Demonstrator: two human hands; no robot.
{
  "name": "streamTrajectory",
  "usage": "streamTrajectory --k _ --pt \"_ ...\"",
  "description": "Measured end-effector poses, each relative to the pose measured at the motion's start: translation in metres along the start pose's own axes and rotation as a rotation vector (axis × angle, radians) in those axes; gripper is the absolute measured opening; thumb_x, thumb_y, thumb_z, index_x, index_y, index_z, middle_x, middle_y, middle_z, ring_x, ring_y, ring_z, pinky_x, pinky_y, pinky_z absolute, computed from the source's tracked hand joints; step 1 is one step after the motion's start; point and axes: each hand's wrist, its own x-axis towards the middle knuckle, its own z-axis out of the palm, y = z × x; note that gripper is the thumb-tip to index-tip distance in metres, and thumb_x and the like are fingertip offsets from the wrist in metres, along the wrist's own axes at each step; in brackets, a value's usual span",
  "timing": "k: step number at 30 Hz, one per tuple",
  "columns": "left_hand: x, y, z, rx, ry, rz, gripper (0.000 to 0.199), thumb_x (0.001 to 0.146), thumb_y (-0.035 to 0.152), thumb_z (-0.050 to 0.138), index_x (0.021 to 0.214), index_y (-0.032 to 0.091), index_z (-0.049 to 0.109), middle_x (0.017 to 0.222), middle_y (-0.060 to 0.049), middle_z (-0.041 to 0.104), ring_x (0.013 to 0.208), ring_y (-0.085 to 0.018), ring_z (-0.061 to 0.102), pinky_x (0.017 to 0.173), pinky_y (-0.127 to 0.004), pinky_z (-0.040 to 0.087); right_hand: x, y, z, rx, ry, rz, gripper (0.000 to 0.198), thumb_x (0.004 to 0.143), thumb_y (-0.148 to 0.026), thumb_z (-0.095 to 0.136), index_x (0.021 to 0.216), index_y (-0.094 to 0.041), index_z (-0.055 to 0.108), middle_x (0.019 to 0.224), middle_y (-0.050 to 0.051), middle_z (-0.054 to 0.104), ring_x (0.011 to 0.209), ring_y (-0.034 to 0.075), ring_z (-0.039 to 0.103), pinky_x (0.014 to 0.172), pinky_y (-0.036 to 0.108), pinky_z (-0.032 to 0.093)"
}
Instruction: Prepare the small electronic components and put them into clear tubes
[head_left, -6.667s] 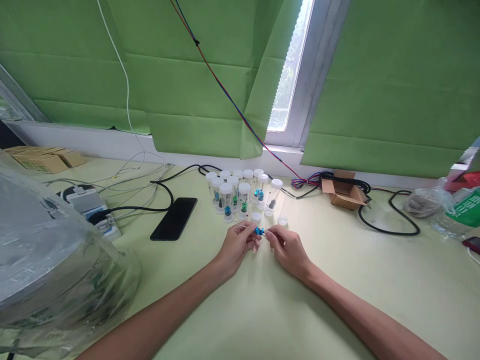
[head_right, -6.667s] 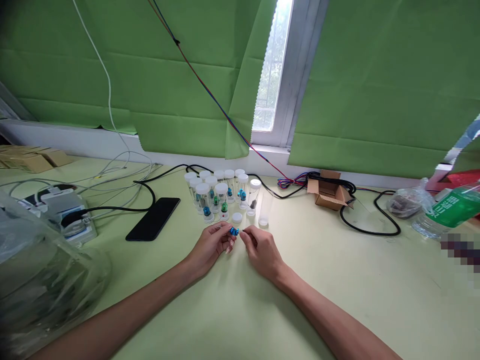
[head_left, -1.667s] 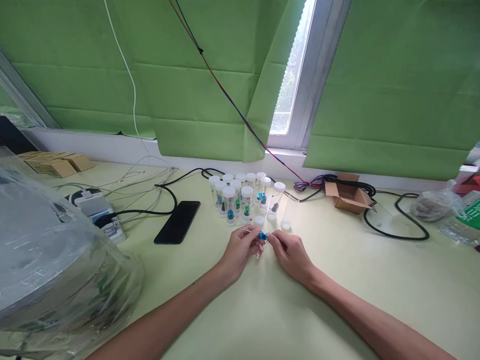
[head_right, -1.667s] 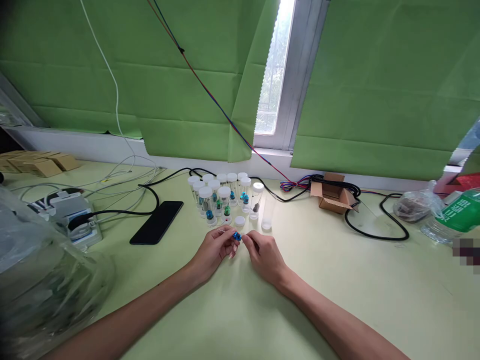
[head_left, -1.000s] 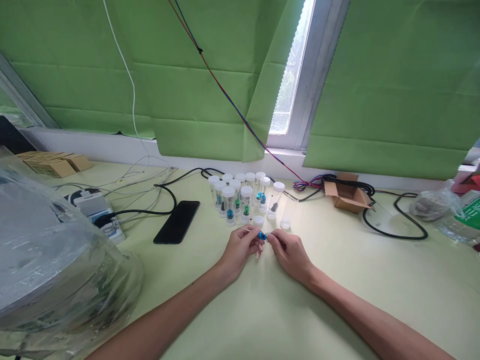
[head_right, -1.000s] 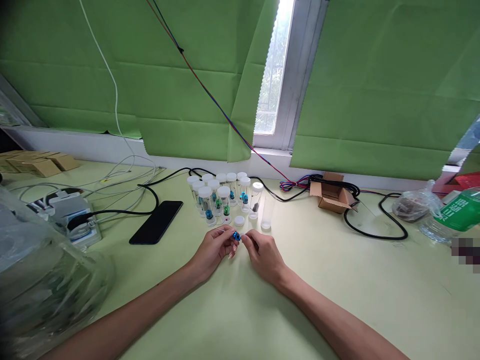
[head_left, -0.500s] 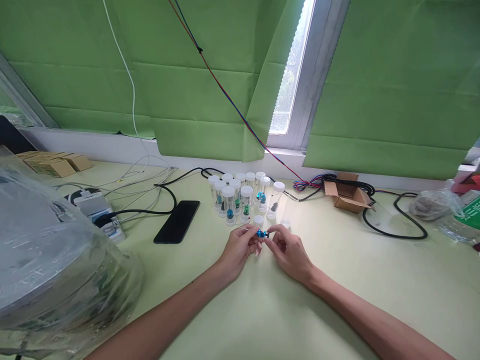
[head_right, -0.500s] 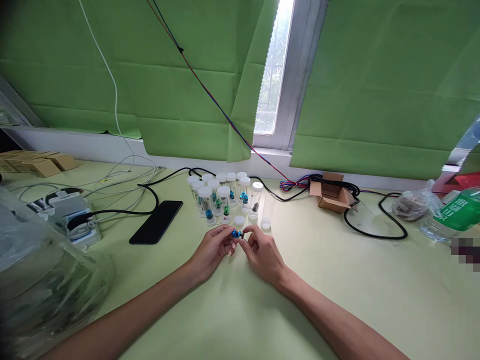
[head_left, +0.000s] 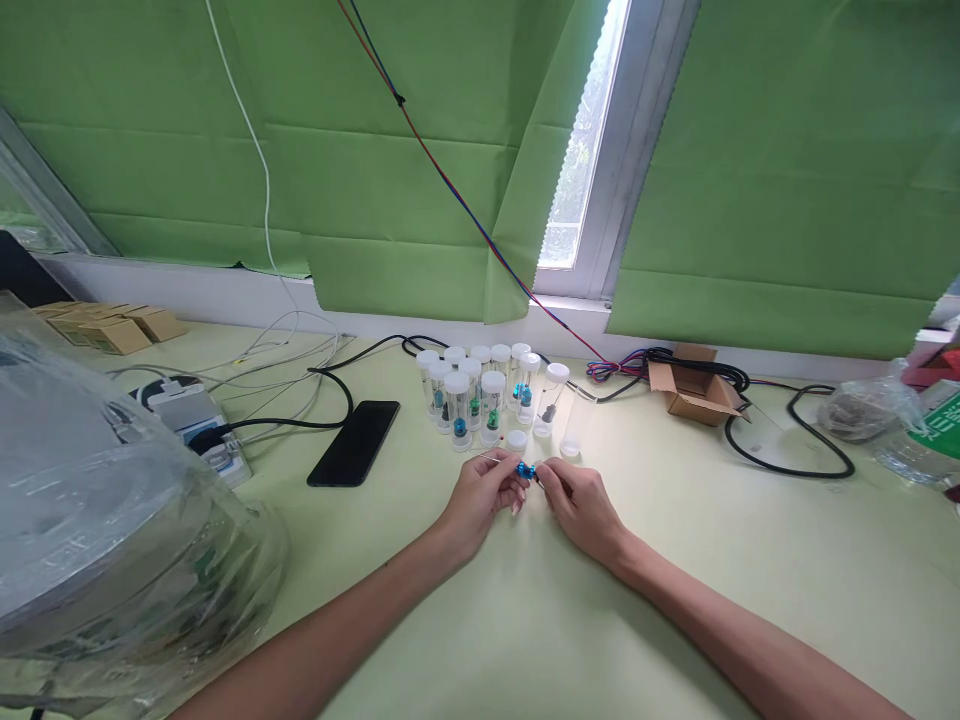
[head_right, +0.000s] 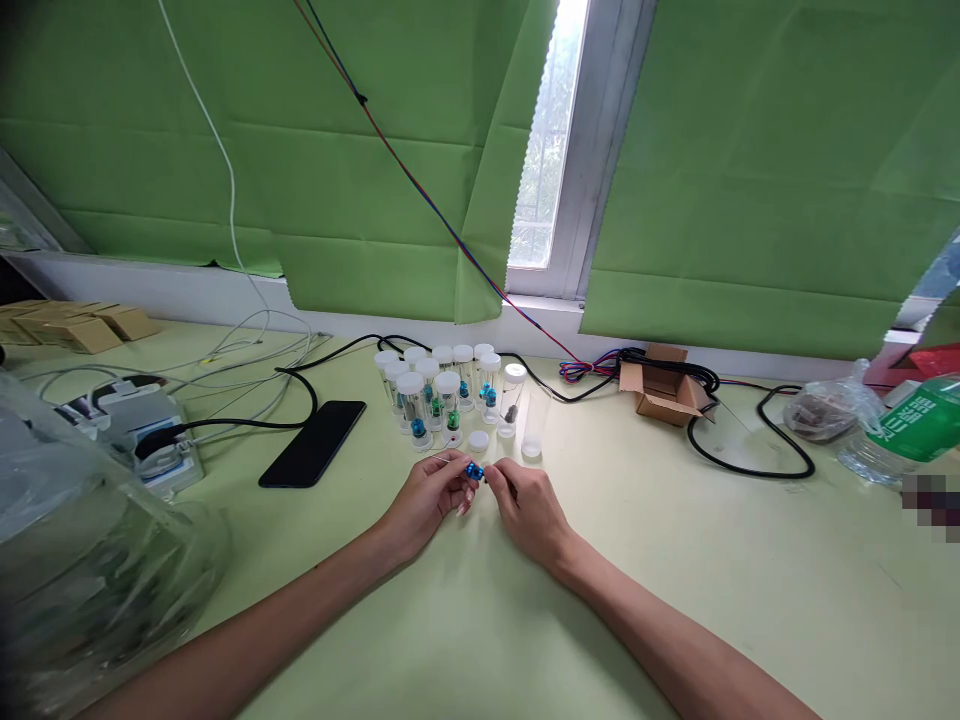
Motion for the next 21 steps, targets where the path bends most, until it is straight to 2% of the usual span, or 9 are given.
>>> streamTrajectory --k 3,5,11,14,17,19,21 --pt "-0.0002 0.0019 0.0010 -0.033 0.014 0.002 0.024 0.076 0.035 0.070 0.072 0.013 0.061 0.065 -0.002 0.061 0.054 -0.009 0.053 0.047 -0.021 0.040 -0.0007 -0.0028 0.0002 0.041 0.009 0.000 0.022 0.094 -0.036 0.048 0.098 -0.017 0.057 0.055 -0.006 0.043 0.048 0.010 0.037 0.049 0.023 0.032" --pt "-0.0005 0.0028 0.0014 -0.044 0.013 0.003 0.024 0.076 0.035 0.070 0.073 0.013 0.061 0.066 -0.003 0.061 0.054 -0.010 0.054 0.047 -0.021 0.040 -0.0012 -0.0035 0.0007 0.062 0.002 -0.011 0.022 0.092 -0.035 0.050 0.104 -0.017 0.054 0.055 -0.007 0.042 0.047 0.010 0.037 0.048 0.022 0.032" --pt "-0.0011 0.0019 0.0006 -0.012 0.006 0.004 0.027 0.075 0.038 0.072 0.071 0.014 0.061 0.064 -0.002 0.060 0.053 -0.010 0.053 0.047 -0.021 0.041 -0.0010 -0.0014 0.0009 0.025 -0.006 -0.021 0.021 0.095 -0.034 0.045 0.089 -0.017 0.057 0.055 -0.005 0.045 0.048 0.010 0.037 0.048 0.023 0.033" --pt "-0.0006 0.0007 0.0000 0.008 -0.003 0.005 0.027 0.075 0.038 0.071 0.072 0.014 0.061 0.064 -0.002 0.061 0.053 -0.010 0.054 0.047 -0.021 0.041 -0.0004 0.0000 0.0005 0.004 -0.014 -0.035 0.029 0.096 -0.033 0.042 0.075 -0.019 0.055 0.058 -0.003 0.049 0.050 0.011 0.037 0.050 0.024 0.033" --pt "-0.0005 0.0006 0.0001 0.010 0.003 -0.002 0.027 0.074 0.038 0.072 0.072 0.013 0.061 0.064 -0.003 0.061 0.053 -0.010 0.054 0.047 -0.021 0.041 -0.0005 0.0007 0.0005 -0.017 -0.006 -0.028 0.037 0.098 -0.034 0.039 0.066 -0.019 0.051 0.057 -0.003 0.046 0.051 0.011 0.034 0.050 0.025 0.031" --pt "-0.0006 0.0011 0.0006 0.000 0.012 -0.003 0.027 0.074 0.037 0.072 0.071 0.013 0.061 0.064 -0.002 0.061 0.053 -0.010 0.054 0.047 -0.021 0.041 -0.0009 0.0002 0.0005 -0.010 -0.003 -0.006 0.034 0.097 -0.035 0.039 0.071 -0.019 0.053 0.055 -0.004 0.042 0.050 0.011 0.033 0.050 0.024 0.030" --pt "-0.0007 0.0019 0.0012 -0.018 0.023 0.001 0.026 0.075 0.037 0.071 0.071 0.013 0.060 0.063 -0.002 0.061 0.053 -0.010 0.053 0.046 -0.021 0.040 -0.0015 -0.0010 0.0005 0.017 0.000 0.009 0.024 0.096 -0.036 0.043 0.086 -0.018 0.057 0.055 -0.006 0.040 0.049 0.011 0.034 0.050 0.024 0.030"
